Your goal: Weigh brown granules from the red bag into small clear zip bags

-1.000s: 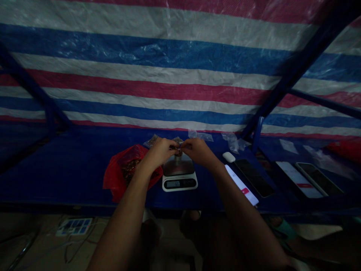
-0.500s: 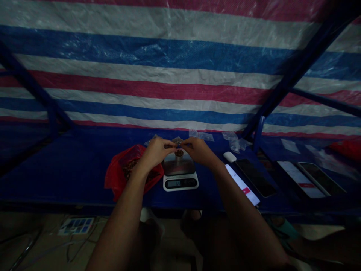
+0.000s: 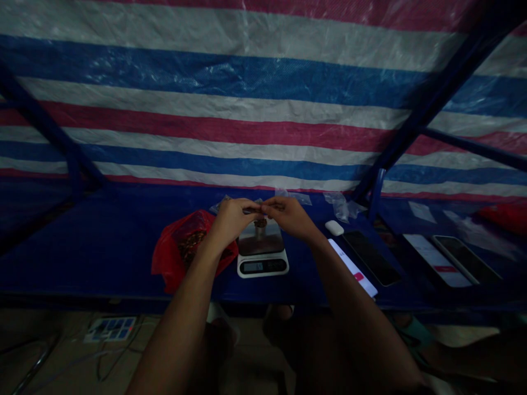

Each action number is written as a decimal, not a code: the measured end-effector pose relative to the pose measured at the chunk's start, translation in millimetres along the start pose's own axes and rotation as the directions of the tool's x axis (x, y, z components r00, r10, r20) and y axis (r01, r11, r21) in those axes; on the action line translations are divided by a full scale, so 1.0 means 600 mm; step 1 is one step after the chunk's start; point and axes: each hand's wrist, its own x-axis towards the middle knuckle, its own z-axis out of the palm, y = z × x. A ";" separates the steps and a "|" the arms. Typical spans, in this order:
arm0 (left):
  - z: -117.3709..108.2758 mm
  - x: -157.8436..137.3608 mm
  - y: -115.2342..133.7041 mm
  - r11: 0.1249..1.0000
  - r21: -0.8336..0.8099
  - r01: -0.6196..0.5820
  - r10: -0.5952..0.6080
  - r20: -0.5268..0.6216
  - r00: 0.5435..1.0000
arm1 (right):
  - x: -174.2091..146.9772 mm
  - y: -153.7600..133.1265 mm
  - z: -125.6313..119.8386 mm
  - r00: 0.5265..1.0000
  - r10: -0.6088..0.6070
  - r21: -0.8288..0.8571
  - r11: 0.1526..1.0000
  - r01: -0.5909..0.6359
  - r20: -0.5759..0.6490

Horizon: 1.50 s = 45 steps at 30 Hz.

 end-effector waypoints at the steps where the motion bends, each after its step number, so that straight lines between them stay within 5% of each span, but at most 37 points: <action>1: 0.000 -0.001 0.004 1.000 0.009 -0.007 0.007 -0.006 1.000 | 0.000 0.000 0.001 1.000 0.020 0.030 0.999 -0.020 0.008; 8: 0.010 -0.007 0.002 1.000 -0.023 0.001 -0.002 -0.029 1.000 | 0.004 0.012 0.005 0.986 0.159 0.216 0.962 -0.168 0.059; 16: 0.024 -0.008 -0.021 0.978 -0.201 0.062 -0.056 0.036 0.998 | 0.008 0.019 0.001 0.974 0.221 0.190 0.955 -0.226 0.050; 37: 0.026 -0.015 -0.040 0.977 -0.203 0.068 -0.048 0.103 0.993 | 0.003 0.033 -0.009 0.998 0.062 -0.051 0.997 -0.062 0.009; 45: 0.018 -0.014 -0.033 0.984 -0.167 0.064 -0.060 0.028 0.998 | -0.002 0.014 0.001 0.995 0.057 -0.076 0.996 -0.051 0.077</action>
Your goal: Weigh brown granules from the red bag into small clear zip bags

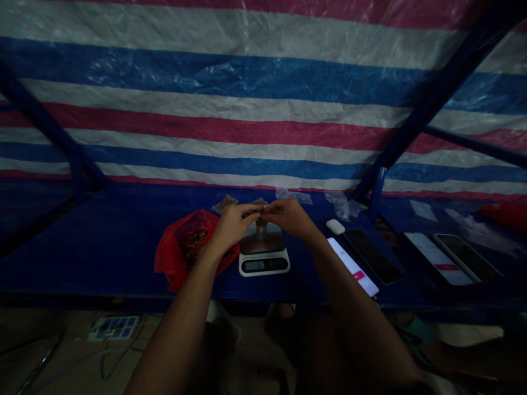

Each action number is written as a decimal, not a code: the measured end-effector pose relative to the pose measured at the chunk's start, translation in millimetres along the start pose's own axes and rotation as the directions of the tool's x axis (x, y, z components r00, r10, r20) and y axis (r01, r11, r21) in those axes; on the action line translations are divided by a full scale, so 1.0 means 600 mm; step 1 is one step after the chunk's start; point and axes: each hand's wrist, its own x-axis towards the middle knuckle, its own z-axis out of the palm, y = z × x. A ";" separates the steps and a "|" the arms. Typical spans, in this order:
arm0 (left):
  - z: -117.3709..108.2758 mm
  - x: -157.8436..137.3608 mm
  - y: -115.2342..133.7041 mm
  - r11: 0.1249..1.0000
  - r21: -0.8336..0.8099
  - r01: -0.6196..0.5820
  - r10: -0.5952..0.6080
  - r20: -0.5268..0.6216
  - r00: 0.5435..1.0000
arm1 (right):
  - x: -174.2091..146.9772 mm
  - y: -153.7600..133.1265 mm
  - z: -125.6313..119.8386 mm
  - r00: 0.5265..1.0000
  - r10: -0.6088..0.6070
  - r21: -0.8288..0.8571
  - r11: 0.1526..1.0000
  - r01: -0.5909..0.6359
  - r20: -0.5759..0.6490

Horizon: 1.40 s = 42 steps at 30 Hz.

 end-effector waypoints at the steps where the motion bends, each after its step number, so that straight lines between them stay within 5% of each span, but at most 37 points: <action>1: 0.000 0.000 0.000 1.000 -0.008 0.000 0.000 -0.010 1.000 | 0.000 -0.001 0.002 1.000 0.000 0.002 1.000 0.000 0.004; 13: 0.001 0.001 -0.014 1.000 0.000 0.021 -0.021 -0.070 0.997 | 0.002 0.004 0.002 0.998 -0.059 -0.185 0.981 0.064 0.035; 18: 0.004 0.003 -0.006 0.995 -0.083 0.051 -0.057 -0.065 0.996 | 0.001 -0.001 -0.002 0.988 -0.135 -0.213 0.970 0.118 -0.068; 31: 0.002 -0.001 0.010 0.919 -0.346 0.188 -0.212 -0.033 0.977 | -0.004 -0.015 0.002 0.982 -0.183 -0.160 0.971 0.176 -0.035; 38: -0.004 -0.001 0.010 0.932 -0.317 0.178 -0.196 -0.027 0.980 | -0.010 -0.018 -0.009 0.984 -0.178 -0.099 0.980 0.175 -0.025; 42: -0.007 0.001 0.003 0.965 -0.218 0.149 -0.166 -0.062 0.984 | -0.008 -0.012 -0.008 0.987 -0.160 -0.220 0.963 0.154 -0.012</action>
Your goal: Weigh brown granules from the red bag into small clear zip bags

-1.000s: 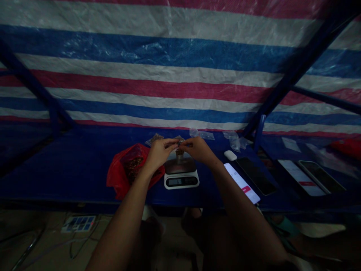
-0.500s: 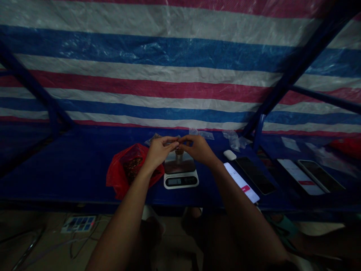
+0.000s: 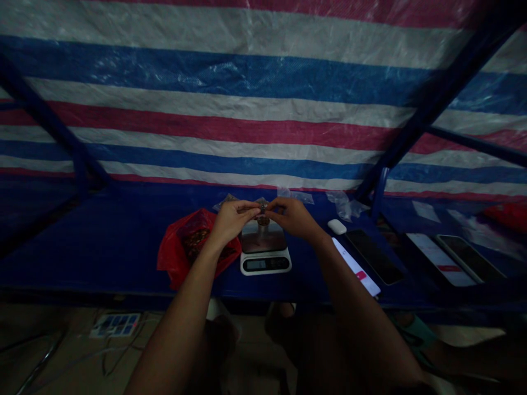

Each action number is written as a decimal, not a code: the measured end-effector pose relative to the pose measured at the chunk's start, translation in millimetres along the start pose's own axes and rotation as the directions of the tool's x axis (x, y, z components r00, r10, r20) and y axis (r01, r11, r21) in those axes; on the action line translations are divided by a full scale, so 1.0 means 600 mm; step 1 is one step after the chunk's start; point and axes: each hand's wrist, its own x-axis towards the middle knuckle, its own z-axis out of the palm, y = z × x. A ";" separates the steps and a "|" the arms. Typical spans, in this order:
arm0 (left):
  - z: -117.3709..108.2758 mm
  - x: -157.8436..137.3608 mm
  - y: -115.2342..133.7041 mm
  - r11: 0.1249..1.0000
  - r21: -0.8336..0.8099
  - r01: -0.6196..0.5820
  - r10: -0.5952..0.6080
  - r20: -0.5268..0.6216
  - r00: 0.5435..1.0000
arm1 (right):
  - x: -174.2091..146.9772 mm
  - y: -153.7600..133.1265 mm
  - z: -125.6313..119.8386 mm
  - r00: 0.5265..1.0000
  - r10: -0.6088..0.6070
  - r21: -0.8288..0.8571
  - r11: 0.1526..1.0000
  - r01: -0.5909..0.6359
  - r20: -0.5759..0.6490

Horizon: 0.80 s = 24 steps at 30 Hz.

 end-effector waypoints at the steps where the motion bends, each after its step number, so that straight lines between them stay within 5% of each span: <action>1: -0.001 0.001 -0.002 1.000 0.029 -0.009 0.009 -0.009 1.000 | 0.001 0.002 0.002 1.000 -0.003 -0.049 0.999 0.003 0.008; 7: -0.002 0.002 -0.008 0.991 0.131 -0.041 0.043 -0.018 0.999 | 0.005 0.001 0.008 0.998 -0.017 -0.253 0.967 0.031 0.057; 14: -0.001 -0.001 -0.002 0.990 0.138 -0.035 0.040 -0.030 0.999 | 0.002 -0.007 0.007 0.999 -0.014 -0.293 0.956 0.028 0.049; 24: 0.008 -0.004 0.002 0.970 -0.233 0.072 -0.082 -0.031 0.996 | 0.006 -0.016 0.011 0.993 -0.087 -0.097 0.992 0.079 -0.077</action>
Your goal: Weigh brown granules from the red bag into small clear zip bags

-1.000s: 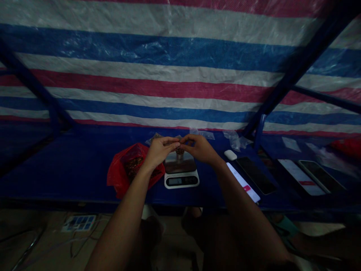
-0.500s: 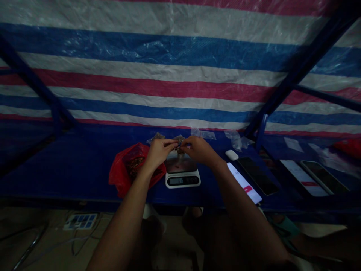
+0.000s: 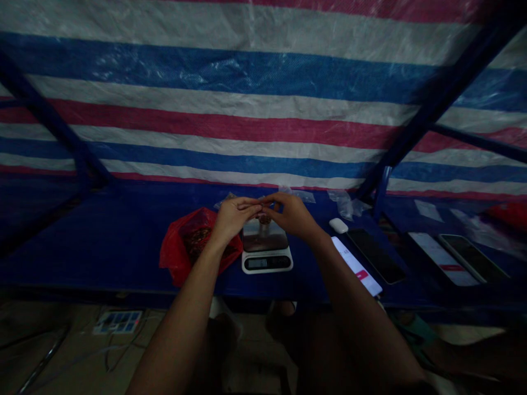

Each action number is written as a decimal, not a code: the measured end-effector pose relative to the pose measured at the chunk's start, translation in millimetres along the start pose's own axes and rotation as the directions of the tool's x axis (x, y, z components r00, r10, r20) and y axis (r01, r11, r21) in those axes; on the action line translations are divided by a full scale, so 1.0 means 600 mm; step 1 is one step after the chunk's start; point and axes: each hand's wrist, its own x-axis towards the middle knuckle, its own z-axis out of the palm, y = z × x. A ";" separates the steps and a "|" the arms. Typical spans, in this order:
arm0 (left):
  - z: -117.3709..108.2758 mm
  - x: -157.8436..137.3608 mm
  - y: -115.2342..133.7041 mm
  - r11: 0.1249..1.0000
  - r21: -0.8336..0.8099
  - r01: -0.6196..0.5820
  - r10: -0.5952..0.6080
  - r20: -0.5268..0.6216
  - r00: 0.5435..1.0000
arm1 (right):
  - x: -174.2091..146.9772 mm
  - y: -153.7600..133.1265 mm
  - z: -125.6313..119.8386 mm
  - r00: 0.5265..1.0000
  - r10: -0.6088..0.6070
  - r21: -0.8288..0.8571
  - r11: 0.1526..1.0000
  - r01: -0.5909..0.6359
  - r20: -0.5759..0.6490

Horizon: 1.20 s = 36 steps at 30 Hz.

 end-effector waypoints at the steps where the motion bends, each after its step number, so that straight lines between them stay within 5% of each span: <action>1: 0.001 0.000 0.000 1.000 -0.022 0.006 -0.006 -0.001 1.000 | 0.000 0.000 0.000 1.000 -0.005 0.015 1.000 0.005 -0.005; 18: 0.000 0.003 -0.010 0.989 -0.118 0.091 -0.080 0.091 0.993 | -0.003 0.008 0.002 0.995 -0.075 -0.050 0.996 0.078 0.071; 30: 0.004 0.001 -0.004 0.987 -0.129 0.097 -0.093 0.036 0.995 | -0.007 0.015 0.006 0.995 0.045 0.285 0.956 -0.069 0.090; 36: 0.001 -0.001 0.000 0.997 -0.028 0.072 -0.072 0.017 0.997 | -0.009 0.023 -0.003 0.993 0.063 0.260 0.962 -0.087 0.097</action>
